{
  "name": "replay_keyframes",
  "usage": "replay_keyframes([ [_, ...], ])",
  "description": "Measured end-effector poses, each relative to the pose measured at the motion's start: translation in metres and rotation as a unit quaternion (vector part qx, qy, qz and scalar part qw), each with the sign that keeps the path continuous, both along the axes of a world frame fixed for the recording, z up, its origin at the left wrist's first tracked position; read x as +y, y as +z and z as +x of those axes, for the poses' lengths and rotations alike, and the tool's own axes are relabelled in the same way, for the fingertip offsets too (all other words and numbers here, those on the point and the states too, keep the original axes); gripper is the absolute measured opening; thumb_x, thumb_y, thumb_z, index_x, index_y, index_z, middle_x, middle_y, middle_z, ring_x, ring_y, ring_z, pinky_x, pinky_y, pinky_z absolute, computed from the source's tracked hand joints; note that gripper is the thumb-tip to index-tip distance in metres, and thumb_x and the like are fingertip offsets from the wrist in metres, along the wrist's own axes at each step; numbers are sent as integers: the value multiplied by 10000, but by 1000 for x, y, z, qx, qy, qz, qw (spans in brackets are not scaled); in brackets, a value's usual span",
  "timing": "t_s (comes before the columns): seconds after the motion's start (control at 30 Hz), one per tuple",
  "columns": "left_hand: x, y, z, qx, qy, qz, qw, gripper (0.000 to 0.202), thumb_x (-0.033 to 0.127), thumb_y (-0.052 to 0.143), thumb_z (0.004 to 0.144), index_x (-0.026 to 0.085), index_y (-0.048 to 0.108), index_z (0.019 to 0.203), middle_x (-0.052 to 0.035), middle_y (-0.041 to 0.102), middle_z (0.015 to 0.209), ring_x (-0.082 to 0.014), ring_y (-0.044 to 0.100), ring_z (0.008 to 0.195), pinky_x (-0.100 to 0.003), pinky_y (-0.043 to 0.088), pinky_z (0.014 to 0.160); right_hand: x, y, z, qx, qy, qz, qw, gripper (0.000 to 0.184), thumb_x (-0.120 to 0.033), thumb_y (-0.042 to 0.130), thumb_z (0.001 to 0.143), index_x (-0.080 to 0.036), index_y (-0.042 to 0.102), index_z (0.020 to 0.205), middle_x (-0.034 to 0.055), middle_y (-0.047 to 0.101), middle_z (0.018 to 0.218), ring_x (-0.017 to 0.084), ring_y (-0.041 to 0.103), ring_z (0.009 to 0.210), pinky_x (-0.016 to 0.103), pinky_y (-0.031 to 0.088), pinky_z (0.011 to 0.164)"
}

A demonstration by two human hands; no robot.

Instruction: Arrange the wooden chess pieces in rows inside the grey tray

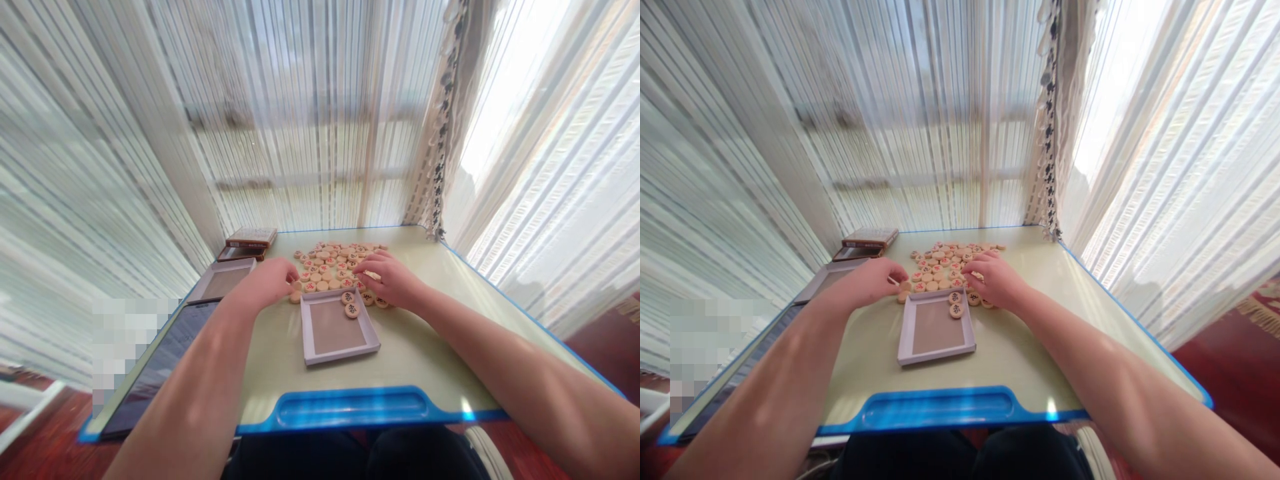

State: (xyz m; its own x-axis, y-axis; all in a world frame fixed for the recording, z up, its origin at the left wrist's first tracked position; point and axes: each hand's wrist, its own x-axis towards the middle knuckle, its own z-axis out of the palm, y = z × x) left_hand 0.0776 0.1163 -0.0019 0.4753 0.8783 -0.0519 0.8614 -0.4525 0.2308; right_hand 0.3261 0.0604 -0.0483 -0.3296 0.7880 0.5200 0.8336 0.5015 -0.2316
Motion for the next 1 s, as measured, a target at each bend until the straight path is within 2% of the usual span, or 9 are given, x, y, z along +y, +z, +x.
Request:
replay_keyframes([
  [0.23, -5, 1, 4, 30, -10, -21, 999, 213, 96, 584, 602, 161, 676, 783, -32, 685, 803, -170, 612, 726, -227, 436, 596, -2, 0, -6, -10, 13, -19, 1000, 223, -273, 478, 839, -189, 668, 919, 73, 644, 917, 206, 519, 917, 348, 412, 832],
  [0.43, 9, -13, 8, -67, -9, 55, 996, 182, 84, 557, 624, 160, 672, 743, -36, 686, 798, -166, 607, 756, -240, 451, 678, -4, 2, -10, -13, 15, -26, 999, 230, -285, 469, 845, -196, 671, 911, 69, 645, 926, 207, 522, 917, 349, 413, 833],
  [0.6, 16, -19, 5, -153, 0, -30, 988, 287, 32, 500, 615, 160, 696, 781, -28, 699, 802, -148, 623, 749, -220, 468, 657, -4, 2, -8, -24, 12, -31, 999, 228, -287, 475, 839, -190, 677, 877, 71, 648, 872, 209, 526, 881, 353, 416, 812],
  [0.7, 12, -13, 1, -131, -36, -87, 987, 353, 24, 476, 600, 184, 713, 807, -13, 704, 812, -151, 625, 767, -218, 465, 670, -4, 3, -7, -23, 13, -35, 999, 215, -269, 481, 833, -187, 677, 861, 68, 647, 854, 203, 529, 863, 346, 416, 803],
  [0.77, 8, -7, -2, -113, -60, -98, 987, 373, 43, 467, 608, 206, 719, 830, -3, 703, 842, -153, 620, 786, -214, 460, 679, -4, 3, -7, -18, 13, -37, 999, 209, -263, 484, 830, -184, 677, 848, 64, 646, 845, 198, 532, 850, 337, 416, 794],
  [0.9, 2, 2, -5, -94, -40, -33, 994, 358, 110, 470, 629, 225, 699, 878, 3, 689, 888, -154, 609, 784, -212, 448, 663, -5, 3, -7, -13, 6, -47, 999, 201, -262, 491, 826, -186, 676, 843, 60, 647, 853, 196, 538, 855, 336, 414, 802],
  [1.0, -3, 6, -6, -14, -27, -25, 999, 239, 193, 517, 615, 202, 674, 795, -12, 678, 809, -166, 600, 724, -227, 427, 592, -6, 4, -9, -17, 4, -54, 998, 205, -273, 491, 828, -194, 675, 871, 63, 648, 877, 200, 544, 886, 349, 412, 823],
])
